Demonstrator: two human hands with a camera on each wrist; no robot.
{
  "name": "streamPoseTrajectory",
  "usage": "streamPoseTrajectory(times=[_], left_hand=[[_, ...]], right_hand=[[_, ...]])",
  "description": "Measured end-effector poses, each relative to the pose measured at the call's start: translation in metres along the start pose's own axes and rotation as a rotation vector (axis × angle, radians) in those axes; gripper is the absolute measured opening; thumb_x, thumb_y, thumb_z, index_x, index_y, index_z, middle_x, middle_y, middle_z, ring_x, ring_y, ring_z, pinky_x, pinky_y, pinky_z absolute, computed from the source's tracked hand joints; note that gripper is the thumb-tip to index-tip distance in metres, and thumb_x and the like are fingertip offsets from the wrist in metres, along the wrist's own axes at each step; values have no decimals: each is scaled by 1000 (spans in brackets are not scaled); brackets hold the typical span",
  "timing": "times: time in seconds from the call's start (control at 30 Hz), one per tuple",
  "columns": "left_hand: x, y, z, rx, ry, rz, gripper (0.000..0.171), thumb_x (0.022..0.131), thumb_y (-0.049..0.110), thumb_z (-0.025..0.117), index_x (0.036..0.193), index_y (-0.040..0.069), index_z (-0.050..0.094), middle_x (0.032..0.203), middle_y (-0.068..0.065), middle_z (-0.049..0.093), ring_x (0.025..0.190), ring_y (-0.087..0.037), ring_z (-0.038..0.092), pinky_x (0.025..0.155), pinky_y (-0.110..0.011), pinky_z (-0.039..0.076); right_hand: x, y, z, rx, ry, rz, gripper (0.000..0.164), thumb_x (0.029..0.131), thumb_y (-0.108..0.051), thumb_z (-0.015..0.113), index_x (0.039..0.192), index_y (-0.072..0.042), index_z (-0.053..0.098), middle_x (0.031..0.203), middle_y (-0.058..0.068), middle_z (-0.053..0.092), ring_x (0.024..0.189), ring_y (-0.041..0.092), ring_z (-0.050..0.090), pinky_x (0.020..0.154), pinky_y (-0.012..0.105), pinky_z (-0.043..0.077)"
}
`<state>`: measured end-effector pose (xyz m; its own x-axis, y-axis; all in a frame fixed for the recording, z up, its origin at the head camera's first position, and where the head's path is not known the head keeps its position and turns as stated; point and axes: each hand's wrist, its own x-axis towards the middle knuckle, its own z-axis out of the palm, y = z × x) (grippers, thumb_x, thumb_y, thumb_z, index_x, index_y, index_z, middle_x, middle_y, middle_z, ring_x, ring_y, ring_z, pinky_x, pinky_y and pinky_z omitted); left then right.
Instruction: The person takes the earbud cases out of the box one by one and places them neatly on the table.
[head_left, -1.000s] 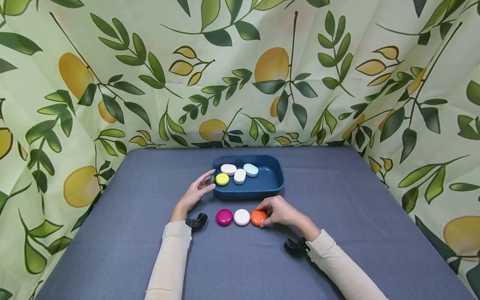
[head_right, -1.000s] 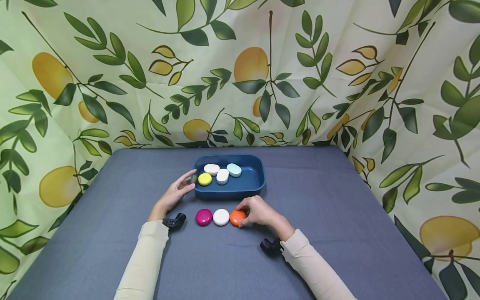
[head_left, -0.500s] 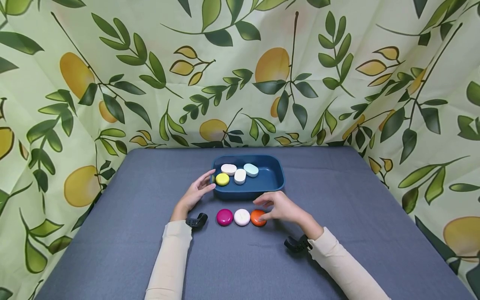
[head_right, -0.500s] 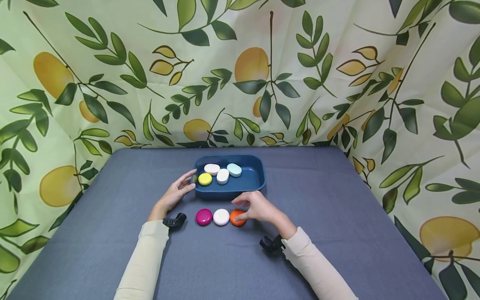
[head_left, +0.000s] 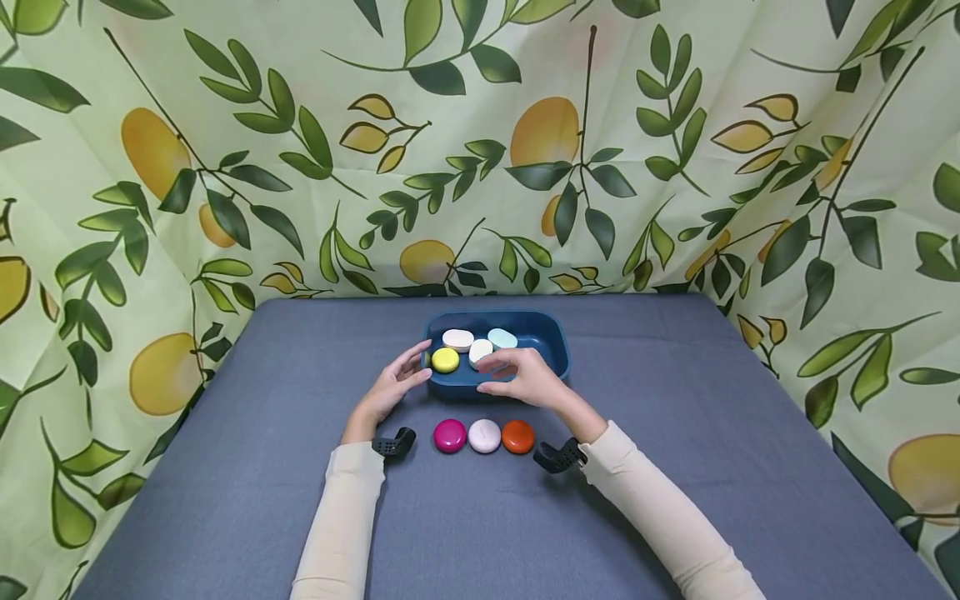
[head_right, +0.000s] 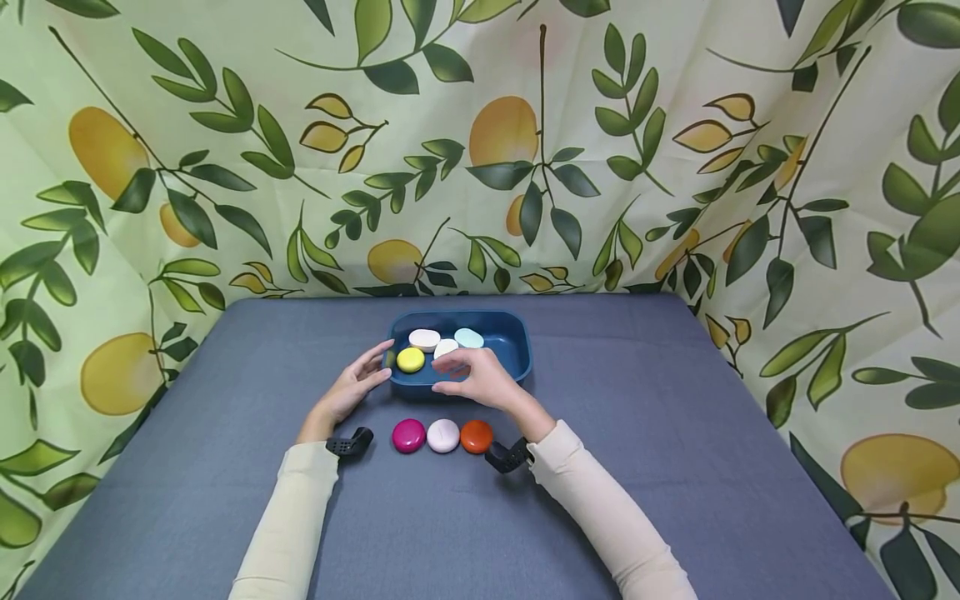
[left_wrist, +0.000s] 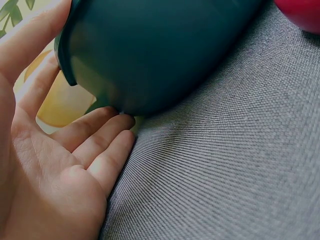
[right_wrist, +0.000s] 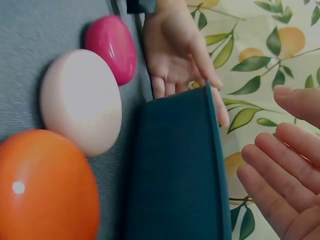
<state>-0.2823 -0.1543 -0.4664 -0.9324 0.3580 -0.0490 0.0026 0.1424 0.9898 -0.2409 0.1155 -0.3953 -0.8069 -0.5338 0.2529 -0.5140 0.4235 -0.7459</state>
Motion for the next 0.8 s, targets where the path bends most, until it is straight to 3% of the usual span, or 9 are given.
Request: streamPoseTrajectory(times=[0.3,0.8], left_hand=[[0,0,0,0,-12,6,59,96,24,57,151,21,33,159,-17,28,148,-36,27,122,-56,19],[0,0,-2,-12,-26,26,58,98,20,55,151,19,32,158,-18,28,148,-37,27,122,-56,20]], right_hand=[[42,18,18,51,-44,92,44,84,-10,73,123,7,61,126,23,64,117,38,62,97,43,53],[85,33,44,-86,-96,204,46,85,-13,73,127,2,61,129,19,64,119,30,63,103,39,50]])
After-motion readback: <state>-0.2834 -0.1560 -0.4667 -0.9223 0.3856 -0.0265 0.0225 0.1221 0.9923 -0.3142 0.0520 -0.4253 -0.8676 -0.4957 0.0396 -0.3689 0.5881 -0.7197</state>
